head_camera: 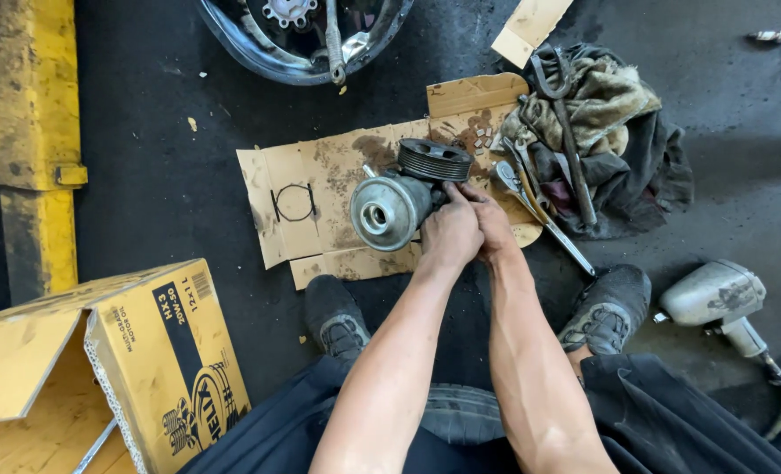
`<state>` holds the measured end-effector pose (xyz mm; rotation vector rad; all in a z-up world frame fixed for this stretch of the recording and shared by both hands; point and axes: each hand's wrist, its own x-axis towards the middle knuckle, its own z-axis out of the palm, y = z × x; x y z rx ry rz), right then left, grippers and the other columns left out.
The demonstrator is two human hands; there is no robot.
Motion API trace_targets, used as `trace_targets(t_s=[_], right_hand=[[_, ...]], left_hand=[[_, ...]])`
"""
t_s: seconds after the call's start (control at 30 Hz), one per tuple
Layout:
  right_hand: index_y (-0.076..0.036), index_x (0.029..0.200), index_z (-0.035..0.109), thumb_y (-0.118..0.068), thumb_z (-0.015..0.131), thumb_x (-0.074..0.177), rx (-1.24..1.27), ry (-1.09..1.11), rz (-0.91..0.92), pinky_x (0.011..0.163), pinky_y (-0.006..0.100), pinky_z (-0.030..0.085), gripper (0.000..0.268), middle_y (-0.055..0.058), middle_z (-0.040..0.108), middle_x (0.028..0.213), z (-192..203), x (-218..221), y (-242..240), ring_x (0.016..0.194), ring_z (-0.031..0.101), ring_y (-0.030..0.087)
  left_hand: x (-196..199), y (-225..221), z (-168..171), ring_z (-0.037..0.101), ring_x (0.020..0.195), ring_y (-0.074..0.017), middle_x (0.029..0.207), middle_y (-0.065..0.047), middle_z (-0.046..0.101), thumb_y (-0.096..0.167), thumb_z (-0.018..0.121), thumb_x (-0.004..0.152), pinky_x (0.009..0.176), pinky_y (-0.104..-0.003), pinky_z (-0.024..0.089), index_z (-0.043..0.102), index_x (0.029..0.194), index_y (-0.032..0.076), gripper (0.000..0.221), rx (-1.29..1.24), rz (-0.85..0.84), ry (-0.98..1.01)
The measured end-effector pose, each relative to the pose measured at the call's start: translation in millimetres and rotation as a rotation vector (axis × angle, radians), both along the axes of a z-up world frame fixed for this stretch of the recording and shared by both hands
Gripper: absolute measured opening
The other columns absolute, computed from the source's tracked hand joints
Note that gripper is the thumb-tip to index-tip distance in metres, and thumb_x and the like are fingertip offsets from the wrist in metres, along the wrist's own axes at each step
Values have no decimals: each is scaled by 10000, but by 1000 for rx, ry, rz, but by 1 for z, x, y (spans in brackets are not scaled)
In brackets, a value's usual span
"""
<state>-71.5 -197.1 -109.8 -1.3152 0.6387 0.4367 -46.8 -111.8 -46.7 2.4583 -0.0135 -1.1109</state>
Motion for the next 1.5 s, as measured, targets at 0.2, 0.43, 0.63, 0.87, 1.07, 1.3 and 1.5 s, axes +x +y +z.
trace_targets(t_s=[0.2, 0.43, 0.63, 0.87, 1.07, 1.3, 1.5], right_hand=[[-89, 1285, 720, -88, 741, 816, 70, 26, -129, 1107, 387, 470, 469, 160, 656, 1372, -9, -9, 2, 1303, 598, 231], [25, 1330, 658, -32, 703, 863, 69, -59, 18, 1166, 446, 411, 473, 240, 574, 1440, -9, -2, -6, 1394, 494, 289], [-116, 1268, 751, -167, 750, 847, -152, 18, 96, 1139, 397, 434, 424, 158, 648, 1402, 9, 2, 2, 1365, 538, 249], [-222, 1326, 708, -184, 772, 784, -169, 69, 230, 1188, 402, 375, 547, 55, 643, 1418, -35, 3, -14, 1389, 522, 243], [-218, 1329, 712, -177, 733, 766, -148, 116, 165, 1153, 411, 412, 565, 74, 652, 1416, 23, 7, -5, 1369, 547, 251], [-198, 1270, 740, -85, 717, 729, -34, 139, 105, 1085, 433, 474, 554, 109, 683, 1338, -21, 6, -12, 1289, 591, 263], [-103, 1278, 733, -26, 713, 721, 53, 130, -88, 994, 422, 527, 563, 199, 685, 1297, 0, 1, -6, 1223, 630, 280]], left_hand=[[-4, -1, 23, 710, 1080, -446, 1089, -259, 732, 134, 438, 889, 932, -570, 562, 162, 1512, -188, 754, 2, -3, -32], [-12, -2, -11, 743, 966, -442, 975, -245, 744, 165, 451, 863, 834, -574, 599, 269, 1476, -197, 735, -16, -31, -133], [-3, 0, -11, 710, 1080, -457, 1103, -271, 725, 108, 456, 880, 926, -576, 567, 179, 1517, -180, 752, 15, -3, -24], [-1, 2, 21, 682, 1141, -460, 1169, -283, 699, 111, 448, 868, 974, -585, 545, 122, 1534, -161, 790, -27, 4, 51], [6, -3, 18, 693, 1126, -453, 1157, -285, 706, 114, 446, 874, 967, -572, 547, 155, 1526, -167, 768, 14, 16, 47], [-3, -1, -4, 690, 1116, -464, 1118, -277, 709, 143, 447, 852, 952, -577, 554, 129, 1531, -167, 811, -26, 24, 28], [1, -3, -13, 703, 1094, -459, 1139, -278, 707, 103, 444, 875, 931, -557, 571, 201, 1510, -192, 741, 25, 16, -1]])
